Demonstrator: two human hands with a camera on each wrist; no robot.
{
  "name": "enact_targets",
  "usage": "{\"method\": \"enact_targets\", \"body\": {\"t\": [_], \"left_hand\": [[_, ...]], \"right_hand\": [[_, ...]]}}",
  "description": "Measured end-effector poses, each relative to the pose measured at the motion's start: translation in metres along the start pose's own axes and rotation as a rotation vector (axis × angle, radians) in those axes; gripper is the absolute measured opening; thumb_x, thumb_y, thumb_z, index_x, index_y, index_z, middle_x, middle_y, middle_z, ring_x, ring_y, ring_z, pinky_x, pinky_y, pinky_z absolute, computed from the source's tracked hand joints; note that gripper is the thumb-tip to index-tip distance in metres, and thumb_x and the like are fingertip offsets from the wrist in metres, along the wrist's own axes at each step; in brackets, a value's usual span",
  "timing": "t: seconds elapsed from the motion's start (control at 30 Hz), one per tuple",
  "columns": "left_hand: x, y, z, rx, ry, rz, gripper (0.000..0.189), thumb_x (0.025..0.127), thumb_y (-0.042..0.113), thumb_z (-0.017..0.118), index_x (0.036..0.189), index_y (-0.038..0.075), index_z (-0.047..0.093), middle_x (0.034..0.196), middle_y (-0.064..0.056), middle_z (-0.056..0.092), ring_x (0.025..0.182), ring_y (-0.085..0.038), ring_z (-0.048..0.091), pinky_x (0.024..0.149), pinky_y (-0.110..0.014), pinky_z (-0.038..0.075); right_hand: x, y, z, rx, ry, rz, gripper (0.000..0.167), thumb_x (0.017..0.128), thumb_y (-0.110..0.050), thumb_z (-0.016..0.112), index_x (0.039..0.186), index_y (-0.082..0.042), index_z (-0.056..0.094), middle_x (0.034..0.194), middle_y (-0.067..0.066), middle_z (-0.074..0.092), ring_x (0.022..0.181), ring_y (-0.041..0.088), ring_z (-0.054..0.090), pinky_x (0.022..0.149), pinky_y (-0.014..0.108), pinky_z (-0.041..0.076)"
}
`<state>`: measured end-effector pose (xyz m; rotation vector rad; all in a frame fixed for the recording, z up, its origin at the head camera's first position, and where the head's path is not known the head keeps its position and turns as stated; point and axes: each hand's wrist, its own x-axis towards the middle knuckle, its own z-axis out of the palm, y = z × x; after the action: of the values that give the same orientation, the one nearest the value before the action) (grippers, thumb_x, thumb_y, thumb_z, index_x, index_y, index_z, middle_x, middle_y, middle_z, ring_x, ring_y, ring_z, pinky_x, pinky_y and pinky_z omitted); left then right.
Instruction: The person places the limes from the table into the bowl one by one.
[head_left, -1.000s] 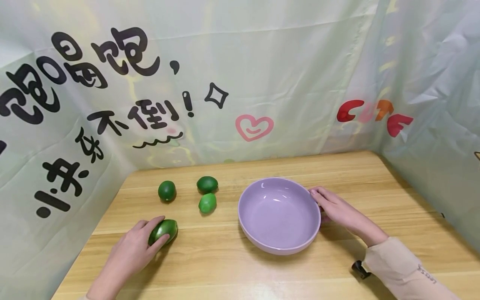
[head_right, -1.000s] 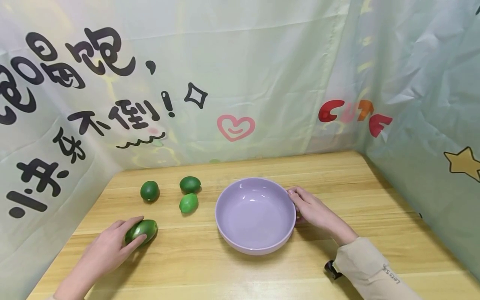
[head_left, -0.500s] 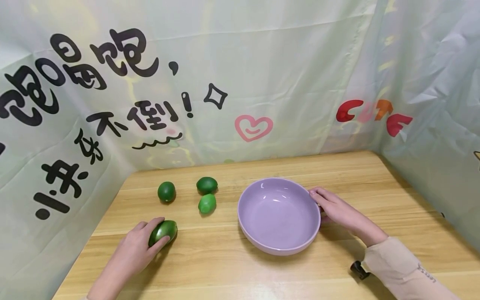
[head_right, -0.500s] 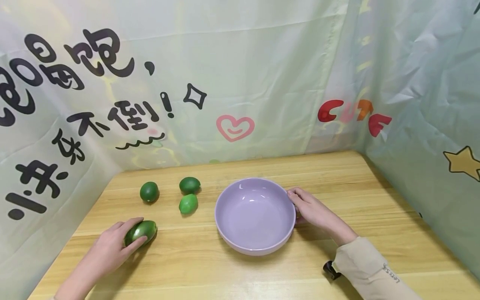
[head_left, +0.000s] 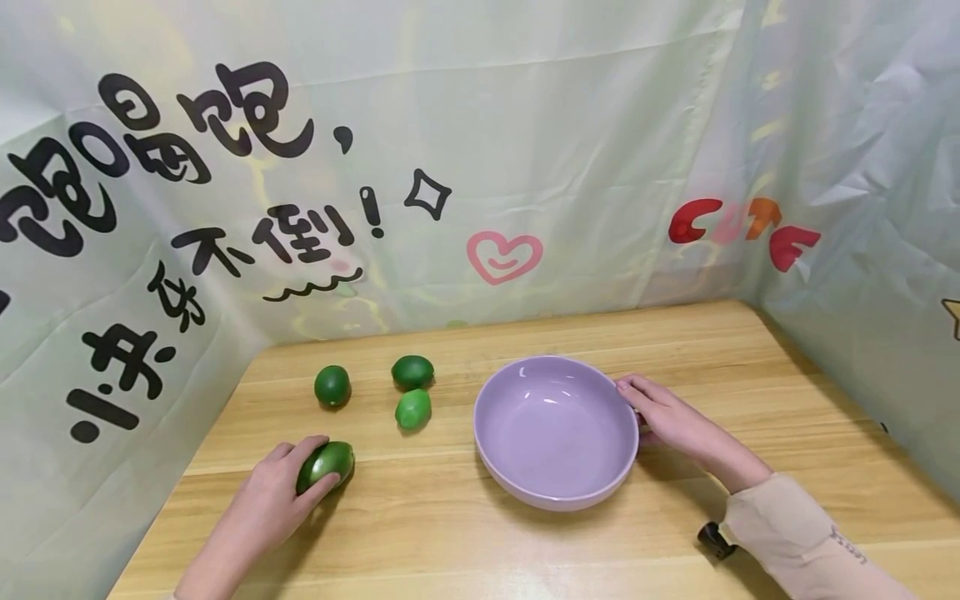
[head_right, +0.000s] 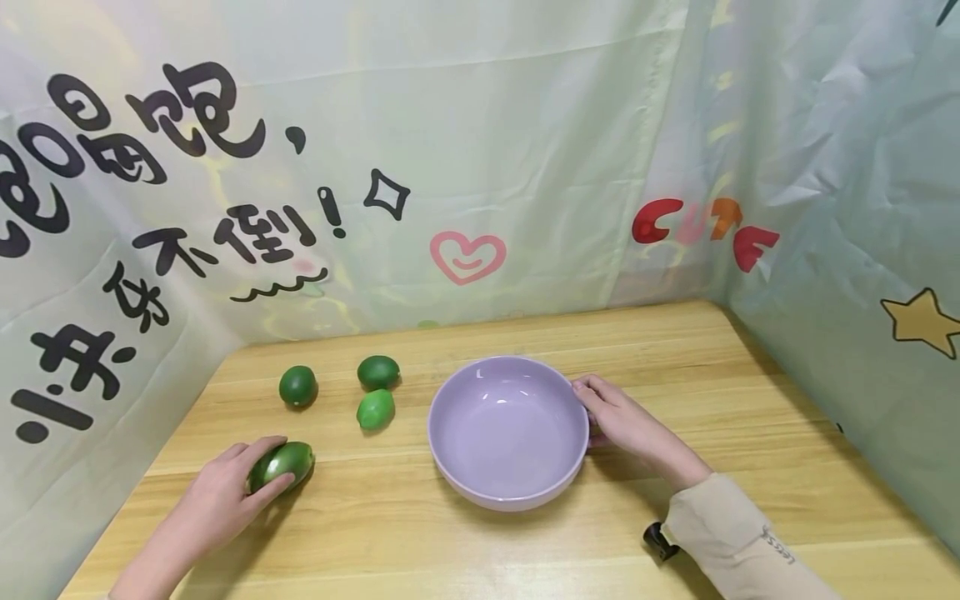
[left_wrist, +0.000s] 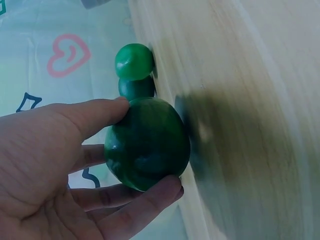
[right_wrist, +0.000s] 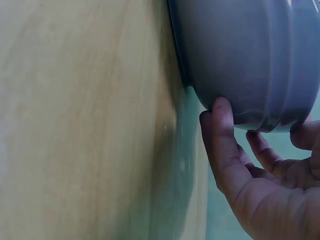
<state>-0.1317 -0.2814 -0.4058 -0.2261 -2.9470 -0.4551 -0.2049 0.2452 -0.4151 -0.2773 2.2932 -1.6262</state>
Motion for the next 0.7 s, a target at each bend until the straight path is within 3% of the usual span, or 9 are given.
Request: {"method": "enact_targets", "body": {"t": [0.3, 0.7], "left_hand": [[0.006, 0.002, -0.003, -0.007, -0.006, -0.012, 0.056, 0.096, 0.034, 0.083, 0.142, 0.007, 0.065, 0.111, -0.018, 0.069, 0.085, -0.023, 0.063, 0.067, -0.039, 0.051], [0.014, 0.011, -0.009, 0.01, 0.057, 0.053, 0.056, 0.096, 0.035, 0.083, 0.141, 0.008, 0.065, 0.11, -0.019, 0.069, 0.084, -0.023, 0.062, 0.065, -0.039, 0.048]], "right_hand": [[0.001, 0.001, 0.001, 0.011, 0.004, 0.003, 0.049, 0.119, -0.033, 0.034, 0.145, 0.007, 0.045, 0.131, 0.028, 0.058, 0.103, 0.024, 0.068, 0.085, 0.041, 0.064], [0.002, 0.004, 0.001, 0.018, 0.005, -0.002, 0.051, 0.119, -0.034, 0.034, 0.147, 0.008, 0.043, 0.134, 0.029, 0.057, 0.106, 0.023, 0.068, 0.087, 0.04, 0.064]]}}
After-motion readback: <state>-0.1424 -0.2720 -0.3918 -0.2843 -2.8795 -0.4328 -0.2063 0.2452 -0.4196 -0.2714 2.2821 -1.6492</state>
